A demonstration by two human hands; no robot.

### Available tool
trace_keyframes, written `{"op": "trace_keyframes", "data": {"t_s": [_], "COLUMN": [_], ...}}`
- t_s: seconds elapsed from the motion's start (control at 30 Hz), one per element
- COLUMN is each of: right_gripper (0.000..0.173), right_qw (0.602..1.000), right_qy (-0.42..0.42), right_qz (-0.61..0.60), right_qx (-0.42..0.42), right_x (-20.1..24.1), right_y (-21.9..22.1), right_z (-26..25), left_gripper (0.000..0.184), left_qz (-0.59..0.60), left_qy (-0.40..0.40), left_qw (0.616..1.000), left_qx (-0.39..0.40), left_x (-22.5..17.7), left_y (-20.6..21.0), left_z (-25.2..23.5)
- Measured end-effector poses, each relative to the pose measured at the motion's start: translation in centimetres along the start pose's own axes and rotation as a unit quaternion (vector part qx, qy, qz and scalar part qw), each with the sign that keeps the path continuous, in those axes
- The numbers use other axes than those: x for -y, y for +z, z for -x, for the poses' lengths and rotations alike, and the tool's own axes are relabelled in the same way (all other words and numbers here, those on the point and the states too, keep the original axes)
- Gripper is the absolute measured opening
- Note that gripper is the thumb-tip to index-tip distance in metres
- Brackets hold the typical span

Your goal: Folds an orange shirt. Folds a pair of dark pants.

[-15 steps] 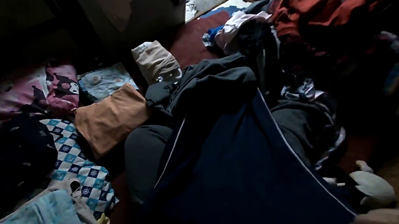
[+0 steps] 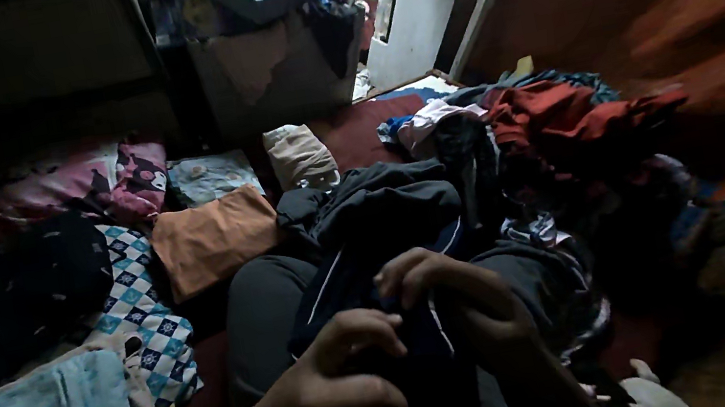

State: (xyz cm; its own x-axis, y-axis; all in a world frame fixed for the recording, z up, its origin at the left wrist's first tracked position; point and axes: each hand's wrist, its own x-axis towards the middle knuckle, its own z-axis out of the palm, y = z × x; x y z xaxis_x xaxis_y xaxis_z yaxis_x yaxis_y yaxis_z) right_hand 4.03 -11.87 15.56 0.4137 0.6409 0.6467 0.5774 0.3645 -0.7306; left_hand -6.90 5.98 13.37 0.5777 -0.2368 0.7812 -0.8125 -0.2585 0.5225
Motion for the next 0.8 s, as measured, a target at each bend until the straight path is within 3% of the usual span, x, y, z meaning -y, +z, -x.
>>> {"op": "trace_keyframes", "data": {"t_s": [0.17, 0.27, 0.4, 0.47, 0.57, 0.67, 0.8], "right_gripper": [0.021, 0.023, 0.025, 0.025, 0.034, 0.041, 0.031], "right_qw": [0.99, 0.982, 0.969, 0.944, 0.912, 0.915, 0.911], "right_qy": [0.097, 0.115, 0.165, 0.229, 0.3, 0.3, 0.288], "right_qz": [-0.106, -0.146, -0.149, -0.159, -0.15, -0.112, -0.031], "right_qx": [-0.004, -0.025, -0.103, -0.176, -0.236, -0.245, -0.293], "right_x": [-1.1, -2.2, -2.4, -2.2, -2.4, -4.0, -6.4], "right_y": [2.0, 1.8, 2.7, 4.1, 4.7, 4.9, 5.4], "right_z": [0.5, 1.2, 1.5, 1.0, 0.4, 0.6, 1.2], "left_gripper": [0.017, 0.018, 0.011, 0.005, 0.017, 0.028, 0.041], "left_qz": [0.058, 0.096, 0.075, 0.032, -0.092, -0.151, -0.094], "left_qy": [-0.106, -0.156, -0.162, -0.175, -0.265, -0.356, -0.44], "left_qw": [0.976, 0.958, 0.962, 0.964, 0.942, 0.916, 0.892], "left_qx": [-0.179, -0.221, -0.206, -0.199, -0.184, -0.107, -0.04], "left_x": [0.5, 1.2, 2.1, 2.7, 4.0, 4.9, 4.8], "left_y": [3.3, 3.6, 3.3, 3.8, 4.0, 3.3, 3.2], "left_z": [-0.7, -1.0, -1.8, -2.2, -2.1, -2.0, -2.0]}}
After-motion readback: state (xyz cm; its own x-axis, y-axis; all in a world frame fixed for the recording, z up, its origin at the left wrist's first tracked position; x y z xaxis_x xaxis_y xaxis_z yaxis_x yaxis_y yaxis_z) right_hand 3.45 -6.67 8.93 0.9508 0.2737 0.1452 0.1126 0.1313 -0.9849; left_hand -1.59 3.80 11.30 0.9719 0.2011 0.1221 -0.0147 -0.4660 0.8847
